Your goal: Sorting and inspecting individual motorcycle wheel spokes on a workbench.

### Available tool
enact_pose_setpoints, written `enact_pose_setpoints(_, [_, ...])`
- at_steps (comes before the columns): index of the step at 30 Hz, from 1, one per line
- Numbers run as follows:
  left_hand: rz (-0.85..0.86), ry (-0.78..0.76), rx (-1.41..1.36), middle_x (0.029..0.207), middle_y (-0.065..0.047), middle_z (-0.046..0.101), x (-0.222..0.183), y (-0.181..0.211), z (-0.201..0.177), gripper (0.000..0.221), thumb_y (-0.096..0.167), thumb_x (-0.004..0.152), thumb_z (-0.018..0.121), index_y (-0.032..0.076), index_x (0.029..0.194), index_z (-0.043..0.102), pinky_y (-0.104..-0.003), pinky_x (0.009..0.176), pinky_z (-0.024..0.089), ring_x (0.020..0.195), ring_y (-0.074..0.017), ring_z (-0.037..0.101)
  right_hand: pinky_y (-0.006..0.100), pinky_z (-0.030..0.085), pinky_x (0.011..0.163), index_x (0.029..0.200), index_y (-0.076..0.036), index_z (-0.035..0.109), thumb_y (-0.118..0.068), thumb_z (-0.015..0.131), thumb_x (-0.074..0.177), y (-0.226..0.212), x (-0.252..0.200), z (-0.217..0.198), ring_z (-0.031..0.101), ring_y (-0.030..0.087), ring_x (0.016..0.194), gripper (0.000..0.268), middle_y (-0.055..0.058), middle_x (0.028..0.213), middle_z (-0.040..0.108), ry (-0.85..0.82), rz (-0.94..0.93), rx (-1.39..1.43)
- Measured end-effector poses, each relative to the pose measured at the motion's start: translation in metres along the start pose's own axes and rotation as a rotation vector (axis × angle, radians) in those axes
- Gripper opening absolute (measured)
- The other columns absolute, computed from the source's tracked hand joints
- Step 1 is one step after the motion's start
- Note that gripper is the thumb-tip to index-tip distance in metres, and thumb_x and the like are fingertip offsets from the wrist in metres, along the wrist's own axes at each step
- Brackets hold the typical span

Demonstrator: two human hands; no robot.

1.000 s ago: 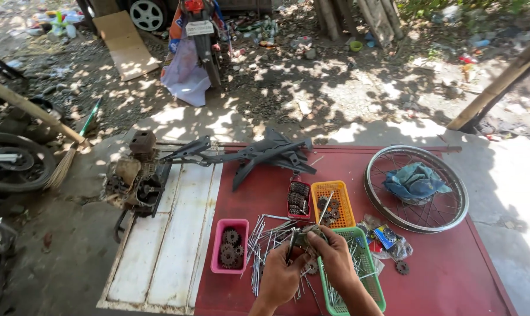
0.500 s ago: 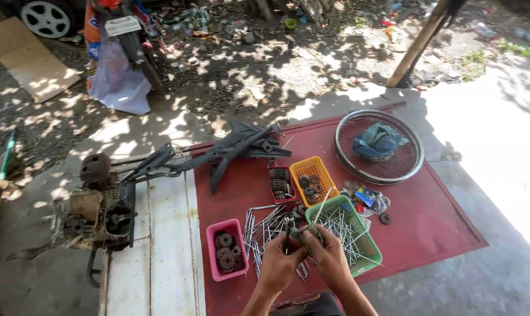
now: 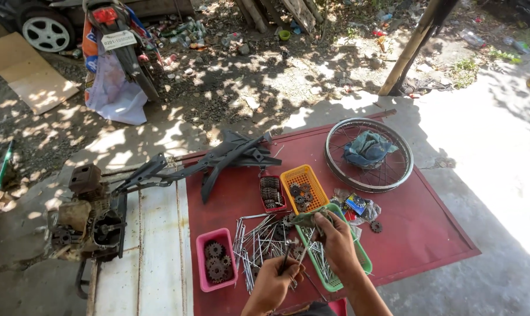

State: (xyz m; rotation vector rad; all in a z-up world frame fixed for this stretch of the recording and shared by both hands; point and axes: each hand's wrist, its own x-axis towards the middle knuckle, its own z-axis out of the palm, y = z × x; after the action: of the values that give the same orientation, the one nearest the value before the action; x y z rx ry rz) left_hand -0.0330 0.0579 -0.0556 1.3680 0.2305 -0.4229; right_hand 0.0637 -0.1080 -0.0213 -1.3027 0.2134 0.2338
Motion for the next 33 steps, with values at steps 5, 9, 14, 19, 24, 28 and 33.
enact_pose_setpoints(5, [0.047,0.213,-0.256,0.087,-0.014,0.075,0.015,0.003,0.025,0.003,-0.005,0.088,0.075,-0.005,0.090,0.076,-0.030,0.075,0.057,0.077,-0.0189,0.066,0.039,0.052,0.077,0.096,0.000,0.072,-0.019,0.056,0.100,-0.004,-0.008,0.002,0.063,0.023,0.081,0.025,0.015,0.092,0.073,-0.171,0.075,-0.242])
enact_pose_setpoints(9, [0.130,0.382,-0.486,0.088,-0.022,0.076,0.031,0.013,0.043,0.014,-0.012,0.083,0.077,-0.014,0.096,0.075,-0.034,0.069,0.064,0.072,-0.0264,0.071,0.029,0.057,0.064,0.103,0.001,0.074,-0.015,0.062,0.095,-0.008,-0.008,0.002,0.065,0.017,0.068,0.021,0.012,0.087,0.079,-0.350,0.109,-0.409])
enact_pose_setpoints(14, [0.144,0.482,-0.301,0.082,-0.018,0.083,0.052,-0.029,0.042,0.015,-0.009,0.080,0.081,-0.008,0.094,0.079,-0.030,0.070,0.063,0.069,-0.0213,0.075,0.036,0.056,0.074,0.099,-0.006,0.077,-0.020,0.060,0.096,-0.017,0.017,-0.006,0.068,0.019,0.078,0.022,0.009,0.093,0.083,-0.466,0.151,-0.542])
enact_pose_setpoints(19, [0.020,0.538,-0.132,0.071,-0.010,0.074,0.040,-0.050,0.037,0.003,-0.003,0.087,0.080,-0.004,0.085,0.078,-0.024,0.065,0.053,0.064,-0.0149,0.065,0.028,0.047,0.059,0.096,-0.002,0.071,-0.011,0.055,0.100,-0.006,0.061,-0.009,0.060,0.016,0.063,0.019,0.017,0.104,0.087,-0.500,0.116,-0.330])
enact_pose_setpoints(24, [0.045,0.369,-0.256,0.090,-0.019,0.079,0.031,-0.046,0.028,0.010,-0.007,0.092,0.067,-0.010,0.099,0.075,-0.029,0.079,0.063,0.082,-0.0219,0.076,0.029,0.042,0.061,0.091,0.003,0.068,-0.010,0.058,0.102,-0.010,0.053,0.003,0.048,0.014,0.065,0.019,0.007,0.075,0.058,-0.438,0.055,-0.039])
enact_pose_setpoints(28, [-0.026,0.420,-0.153,0.084,-0.014,0.079,0.009,-0.001,0.021,0.013,0.002,0.088,0.079,-0.005,0.098,0.080,-0.026,0.071,0.059,0.074,-0.0182,0.071,0.028,0.044,0.055,0.108,0.007,0.073,-0.007,0.058,0.098,-0.007,0.021,0.024,0.060,0.016,0.061,0.023,0.020,0.092,0.081,-0.400,0.135,-0.077])
enact_pose_setpoints(33, [0.155,0.380,-0.365,0.096,-0.019,0.079,0.011,0.023,-0.009,0.022,-0.012,0.081,0.077,-0.010,0.103,0.074,-0.032,0.079,0.067,0.082,-0.0239,0.076,0.030,0.057,0.081,0.110,0.000,0.077,-0.007,0.063,0.094,-0.001,-0.024,0.058,0.069,0.017,0.082,0.022,0.011,0.097,0.081,-0.374,0.124,-0.362])
